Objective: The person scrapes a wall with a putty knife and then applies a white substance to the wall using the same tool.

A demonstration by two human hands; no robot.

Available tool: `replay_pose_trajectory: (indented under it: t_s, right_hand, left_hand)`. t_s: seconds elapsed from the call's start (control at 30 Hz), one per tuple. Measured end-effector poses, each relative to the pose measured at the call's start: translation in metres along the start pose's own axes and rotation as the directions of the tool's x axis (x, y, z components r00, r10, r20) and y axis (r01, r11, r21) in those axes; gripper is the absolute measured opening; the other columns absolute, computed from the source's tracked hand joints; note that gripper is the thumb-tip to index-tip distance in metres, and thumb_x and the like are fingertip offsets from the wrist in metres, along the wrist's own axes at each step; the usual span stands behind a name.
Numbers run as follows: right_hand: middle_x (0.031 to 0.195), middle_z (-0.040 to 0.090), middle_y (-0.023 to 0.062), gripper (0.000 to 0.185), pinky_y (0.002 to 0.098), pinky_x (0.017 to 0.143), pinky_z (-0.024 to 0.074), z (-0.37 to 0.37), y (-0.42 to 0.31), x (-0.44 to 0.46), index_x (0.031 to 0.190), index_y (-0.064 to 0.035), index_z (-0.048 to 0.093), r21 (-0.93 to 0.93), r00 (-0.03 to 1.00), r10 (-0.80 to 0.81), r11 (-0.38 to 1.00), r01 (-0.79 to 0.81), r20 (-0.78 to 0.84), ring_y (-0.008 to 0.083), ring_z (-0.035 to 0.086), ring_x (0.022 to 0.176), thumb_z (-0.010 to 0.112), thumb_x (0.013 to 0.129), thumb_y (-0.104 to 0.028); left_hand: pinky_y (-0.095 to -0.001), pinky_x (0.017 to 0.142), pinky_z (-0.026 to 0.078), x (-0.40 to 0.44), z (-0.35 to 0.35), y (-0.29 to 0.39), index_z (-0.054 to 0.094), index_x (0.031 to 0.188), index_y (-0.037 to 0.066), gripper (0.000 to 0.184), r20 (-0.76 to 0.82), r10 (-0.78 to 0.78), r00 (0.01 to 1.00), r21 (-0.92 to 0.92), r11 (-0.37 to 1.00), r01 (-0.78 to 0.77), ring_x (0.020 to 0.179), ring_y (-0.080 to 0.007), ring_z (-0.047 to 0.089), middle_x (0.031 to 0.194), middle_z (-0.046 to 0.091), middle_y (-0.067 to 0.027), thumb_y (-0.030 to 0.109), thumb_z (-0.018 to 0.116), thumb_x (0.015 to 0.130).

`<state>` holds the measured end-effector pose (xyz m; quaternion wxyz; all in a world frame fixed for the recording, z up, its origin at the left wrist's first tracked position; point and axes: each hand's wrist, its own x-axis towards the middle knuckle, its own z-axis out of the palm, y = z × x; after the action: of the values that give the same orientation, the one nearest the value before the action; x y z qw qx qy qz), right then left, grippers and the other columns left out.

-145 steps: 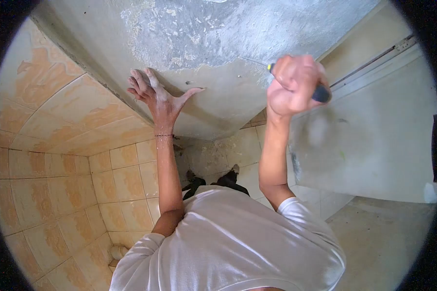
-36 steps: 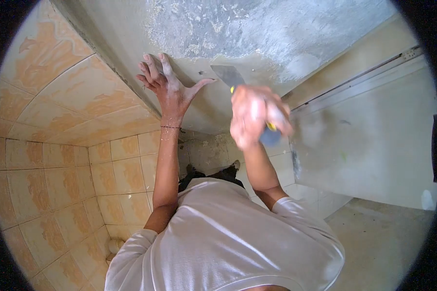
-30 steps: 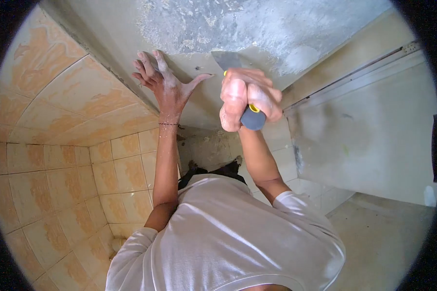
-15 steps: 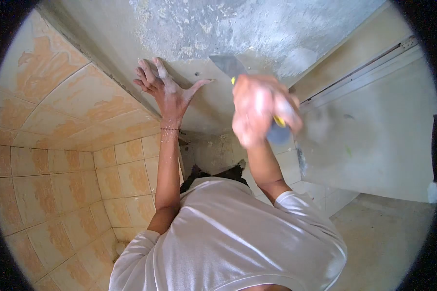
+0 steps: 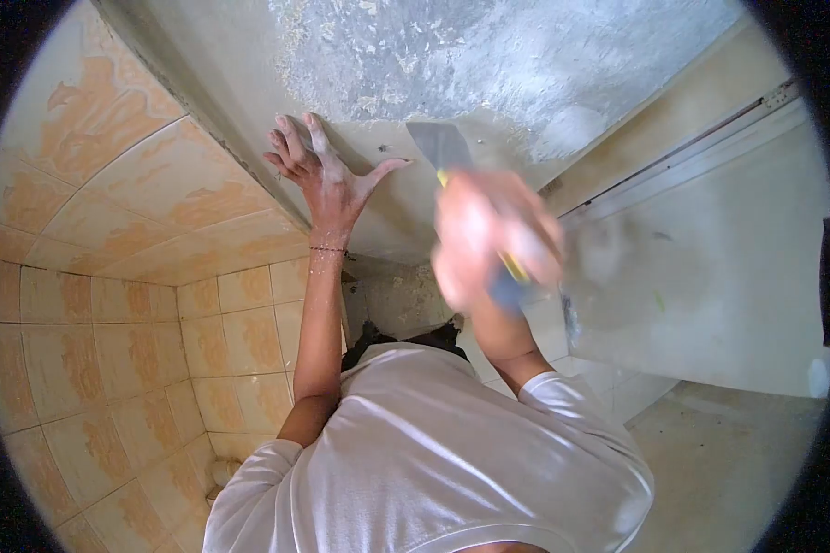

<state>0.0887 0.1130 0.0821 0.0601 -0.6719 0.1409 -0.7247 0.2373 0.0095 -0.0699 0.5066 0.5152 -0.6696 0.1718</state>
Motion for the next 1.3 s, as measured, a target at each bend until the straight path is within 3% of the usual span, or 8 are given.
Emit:
replay_pose_trajectory:
  t_s: [0.07, 0.17, 0.53, 0.67, 0.73, 1.0, 1.2, 1.3]
  right_hand:
    - [0.054, 0.044, -0.0020, 0.033, 0.0292, 0.042, 0.0404, 0.007, 0.049, -0.007, 0.059, -0.0077, 0.036, -0.122, 0.984, -0.171, 0.979, 0.164, -0.046, 0.0163, 0.045, 0.041, 0.059, 0.075, 0.011]
    - [0.053, 0.042, -0.0013, 0.037, 0.0285, 0.041, 0.0375, 0.010, 0.053, -0.014, 0.057, -0.0082, 0.033, -0.018, 0.971, -0.164, 0.986, 0.163, -0.173, 0.0163, 0.043, 0.041, 0.060, 0.072, 0.012]
    - [0.050, 0.041, 0.0009, 0.037, 0.0294, 0.037, 0.0289, 0.019, 0.057, -0.013, 0.061, -0.0058, 0.030, -0.058, 0.931, -0.348, 0.937, 0.343, -0.110, 0.0127, 0.034, 0.039, 0.054, 0.082, 0.014]
    - [0.055, 0.044, 0.0036, 0.028, 0.0313, 0.045, 0.0477, 0.005, 0.045, -0.021, 0.060, -0.0056, 0.035, -0.008, 0.980, -0.178, 0.984, 0.178, -0.086, 0.0194, 0.050, 0.044, 0.055, 0.072, 0.010]
    - [0.052, 0.040, 0.0029, 0.035, 0.0287, 0.037, 0.0264, 0.006, 0.035, -0.011, 0.062, -0.0071, 0.025, 0.056, 0.946, -0.322, 0.945, 0.323, -0.026, 0.0140, 0.032, 0.039, 0.048, 0.078, 0.015]
    - [0.051, 0.042, 0.0016, 0.033, 0.0298, 0.037, 0.0320, -0.005, 0.031, -0.011, 0.062, -0.0053, 0.031, -0.007, 0.932, -0.362, 0.932, 0.362, 0.011, 0.0142, 0.037, 0.039, 0.050, 0.084, 0.010]
    - [0.052, 0.043, 0.0005, 0.038, 0.0291, 0.042, 0.0434, 0.003, 0.051, -0.020, 0.061, -0.0066, 0.029, -0.075, 0.975, -0.169, 0.984, 0.160, -0.147, 0.0160, 0.041, 0.040, 0.060, 0.074, 0.012]
    - [0.051, 0.042, 0.0006, 0.041, 0.0312, 0.040, 0.0312, 0.004, 0.036, -0.030, 0.064, -0.0096, 0.031, 0.155, 0.958, -0.096, 0.978, 0.142, -0.271, 0.0148, 0.036, 0.039, 0.061, 0.091, -0.008]
  left_hand:
    - [-0.0721, 0.122, 0.003, -0.002, 0.001, 0.001, 0.014, 0.167, 0.001, 0.148, 0.009, 0.001, 1.000, 0.006, 1.000, -0.001, 0.158, -0.0503, 0.000, 0.172, 0.003, -0.0272, 0.076, 0.086, 0.062]
    - [-0.0719, 0.122, 0.003, 0.000, -0.003, 0.003, 0.015, 0.167, 0.001, 0.148, 0.007, -0.001, 1.000, 0.004, 1.000, 0.001, 0.158, -0.0505, 0.000, 0.172, 0.004, -0.0270, 0.076, 0.087, 0.062]
    - [-0.0699, 0.123, 0.004, 0.000, 0.005, -0.005, 0.015, 0.168, 0.003, 0.147, -0.008, 0.015, 1.000, 0.041, 0.999, -0.015, 0.158, -0.0514, 0.001, 0.172, 0.004, -0.0269, 0.074, 0.088, 0.061]
    - [-0.0703, 0.123, 0.005, 0.001, -0.001, 0.003, 0.016, 0.167, 0.002, 0.146, -0.006, 0.004, 1.000, -0.002, 1.000, -0.004, 0.158, -0.0512, 0.002, 0.172, 0.004, -0.0267, 0.074, 0.088, 0.062]
    - [-0.0707, 0.123, 0.005, 0.003, -0.003, 0.002, 0.016, 0.167, 0.002, 0.146, -0.008, 0.008, 1.000, 0.006, 1.000, -0.008, 0.158, -0.0512, 0.002, 0.172, 0.004, -0.0266, 0.074, 0.088, 0.062]
    - [-0.0704, 0.123, 0.004, 0.001, -0.002, 0.002, 0.015, 0.168, 0.003, 0.146, -0.001, -0.001, 1.000, -0.005, 1.000, 0.001, 0.158, -0.0508, 0.002, 0.172, 0.004, -0.0251, 0.073, 0.088, 0.062]
    - [-0.0705, 0.123, 0.004, 0.004, -0.005, 0.004, 0.015, 0.168, 0.003, 0.147, -0.010, 0.007, 1.000, -0.031, 1.000, -0.007, 0.159, -0.0489, 0.003, 0.172, 0.004, -0.0259, 0.074, 0.088, 0.062]
    - [-0.0704, 0.123, 0.004, 0.003, -0.005, 0.002, 0.015, 0.168, 0.002, 0.147, -0.002, 0.015, 1.000, -0.003, 1.000, -0.015, 0.158, -0.0490, 0.003, 0.172, 0.005, -0.0266, 0.074, 0.088, 0.062]
